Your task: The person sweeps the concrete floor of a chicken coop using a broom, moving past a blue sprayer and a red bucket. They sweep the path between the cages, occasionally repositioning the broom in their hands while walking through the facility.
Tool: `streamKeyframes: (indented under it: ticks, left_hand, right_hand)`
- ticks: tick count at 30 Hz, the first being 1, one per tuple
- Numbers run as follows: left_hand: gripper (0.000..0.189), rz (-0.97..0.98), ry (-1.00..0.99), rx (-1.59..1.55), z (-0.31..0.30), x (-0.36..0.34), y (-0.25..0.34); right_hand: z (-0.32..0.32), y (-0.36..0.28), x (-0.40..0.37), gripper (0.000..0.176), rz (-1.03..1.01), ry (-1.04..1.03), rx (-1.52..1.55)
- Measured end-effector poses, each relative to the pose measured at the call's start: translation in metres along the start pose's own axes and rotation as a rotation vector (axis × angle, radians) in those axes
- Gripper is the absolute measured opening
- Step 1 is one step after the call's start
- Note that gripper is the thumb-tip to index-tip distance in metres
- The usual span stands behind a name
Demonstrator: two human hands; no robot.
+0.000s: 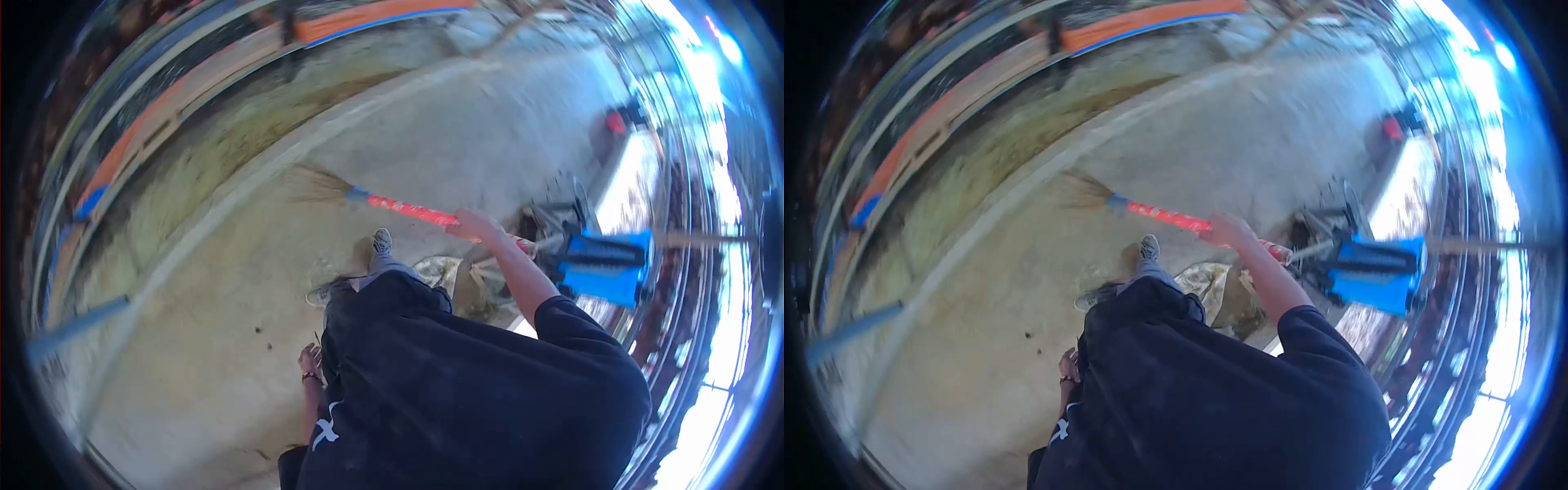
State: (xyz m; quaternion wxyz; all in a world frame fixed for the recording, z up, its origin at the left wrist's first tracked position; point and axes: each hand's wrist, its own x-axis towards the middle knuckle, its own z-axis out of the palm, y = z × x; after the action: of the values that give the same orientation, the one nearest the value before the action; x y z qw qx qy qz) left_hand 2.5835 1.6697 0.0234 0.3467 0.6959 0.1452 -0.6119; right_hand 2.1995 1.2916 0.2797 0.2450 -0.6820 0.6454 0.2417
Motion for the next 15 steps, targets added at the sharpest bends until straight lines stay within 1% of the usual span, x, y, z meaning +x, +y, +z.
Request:
streamKeyframes:
  ticks: [2, 3, 4, 5, 6, 9, 10, 12, 15]
  left_hand:
    - [0.035, -0.053, 0.056, -0.021, -0.002, 0.020, 0.036]
    - [0.035, -0.006, -0.243, -0.160, -0.036, 0.067, 0.042]
    - [0.035, -0.001, -0.547, -0.298, -0.059, 0.101, 0.051]
    - [0.035, 0.096, -0.252, -0.152, -0.042, 0.089, 0.078]
    - [0.035, 0.139, 0.053, 0.022, -0.025, 0.074, 0.109]
    - [0.032, 0.131, 0.135, -0.020, 0.027, 0.054, 0.185]
    - [0.031, 0.156, 0.134, 0.042, 0.058, 0.047, 0.202]
    - [0.030, 0.206, 0.138, 0.149, 0.130, 0.034, 0.219]
    - [0.029, 0.284, 0.008, 0.414, 0.227, 0.007, 0.217]
  right_hand:
    - [-0.002, 0.061, -0.012, 0.036, 0.139, 0.014, 0.024]
    - [-0.002, 0.091, -0.018, 0.035, 0.204, 0.014, 0.032]
    - [0.004, 0.122, -0.022, 0.033, 0.239, 0.036, 0.018]
    - [0.012, 0.154, -0.023, 0.031, 0.277, 0.055, 0.003]
    - [0.026, 0.179, -0.033, 0.030, 0.311, 0.077, -0.011]
    - [0.039, 0.270, -0.026, 0.024, 0.401, 0.131, -0.042]
    - [0.043, 0.303, -0.021, 0.023, 0.423, 0.144, -0.086]
    - [0.043, 0.354, -0.020, 0.022, 0.470, 0.146, -0.102]
    - [0.069, 0.421, -0.022, 0.023, 0.650, 0.131, -0.047]
